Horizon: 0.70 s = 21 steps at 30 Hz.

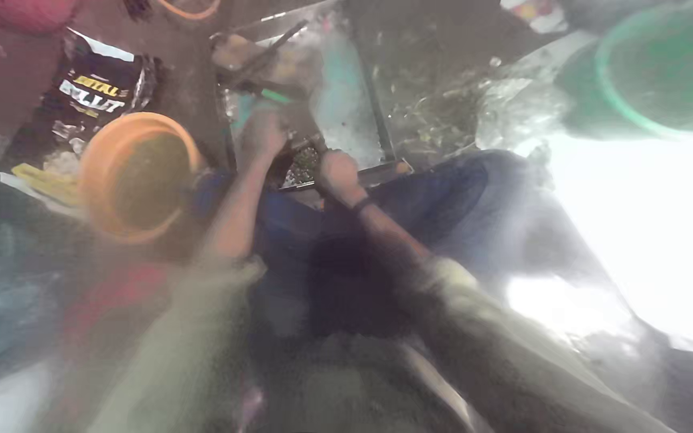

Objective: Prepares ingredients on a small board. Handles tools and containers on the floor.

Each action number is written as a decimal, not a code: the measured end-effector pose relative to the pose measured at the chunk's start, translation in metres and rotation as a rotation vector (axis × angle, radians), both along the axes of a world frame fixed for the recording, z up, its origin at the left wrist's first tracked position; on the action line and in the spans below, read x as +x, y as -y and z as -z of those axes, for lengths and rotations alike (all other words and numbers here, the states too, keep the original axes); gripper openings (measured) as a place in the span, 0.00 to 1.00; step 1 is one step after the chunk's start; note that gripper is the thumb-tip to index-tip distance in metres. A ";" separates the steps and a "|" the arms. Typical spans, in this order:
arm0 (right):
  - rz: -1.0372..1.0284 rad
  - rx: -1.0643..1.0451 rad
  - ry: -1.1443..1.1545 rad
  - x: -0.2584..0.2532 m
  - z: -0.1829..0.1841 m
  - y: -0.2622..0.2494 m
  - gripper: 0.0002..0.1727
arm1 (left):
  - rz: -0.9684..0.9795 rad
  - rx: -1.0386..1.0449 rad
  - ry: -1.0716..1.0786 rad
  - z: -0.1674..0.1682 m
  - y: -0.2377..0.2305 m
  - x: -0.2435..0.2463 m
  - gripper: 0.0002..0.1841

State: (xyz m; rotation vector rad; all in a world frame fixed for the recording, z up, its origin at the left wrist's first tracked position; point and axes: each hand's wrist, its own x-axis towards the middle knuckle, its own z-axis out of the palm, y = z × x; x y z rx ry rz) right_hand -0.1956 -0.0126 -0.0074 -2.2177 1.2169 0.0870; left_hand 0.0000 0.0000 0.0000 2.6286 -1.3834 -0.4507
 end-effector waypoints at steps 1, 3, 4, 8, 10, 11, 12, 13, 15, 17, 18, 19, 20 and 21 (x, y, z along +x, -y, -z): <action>0.008 -0.045 0.011 0.002 0.005 0.003 0.24 | -0.017 0.013 0.007 -0.002 -0.001 -0.001 0.17; -0.017 -0.036 -0.081 0.013 0.003 0.014 0.27 | -0.057 0.045 0.028 -0.002 -0.003 -0.002 0.20; -0.018 -0.021 -0.065 0.010 0.000 0.013 0.26 | -0.073 0.054 0.023 -0.001 -0.004 -0.003 0.21; -0.085 -0.004 -0.128 0.027 -0.004 0.019 0.18 | -0.102 0.074 0.057 0.006 -0.003 -0.006 0.17; -0.129 -0.004 -0.148 0.039 -0.003 0.022 0.16 | -0.093 0.106 0.105 0.006 -0.002 -0.009 0.14; -0.143 -0.004 -0.143 0.044 -0.003 0.023 0.15 | -0.090 0.115 0.120 0.005 -0.001 -0.011 0.13; -0.152 -0.011 -0.137 0.048 -0.004 0.025 0.15 | -0.092 0.121 0.130 0.004 0.000 -0.012 0.13; -0.159 -0.018 -0.132 0.053 -0.005 0.026 0.15 | -0.100 0.124 0.137 0.004 0.000 -0.014 0.12; -0.177 -0.033 -0.119 0.062 -0.005 0.029 0.15 | -0.128 0.126 0.144 0.004 0.002 -0.015 0.13; -0.206 -0.048 -0.106 0.073 -0.001 0.032 0.16 | -0.150 0.139 0.141 0.005 0.003 -0.015 0.13; -0.224 -0.060 -0.098 0.076 0.002 0.033 0.17 | -0.159 0.148 0.137 0.005 0.004 -0.016 0.13; -0.234 -0.071 -0.097 0.079 0.003 0.032 0.17 | -0.166 0.156 0.129 0.003 0.005 -0.017 0.13; -0.230 -0.076 -0.099 0.081 0.005 0.031 0.18 | -0.174 0.163 0.120 0.000 0.006 -0.019 0.13; -0.215 -0.074 -0.104 0.083 0.005 0.029 0.19 | -0.178 0.172 0.116 -0.002 0.007 -0.020 0.13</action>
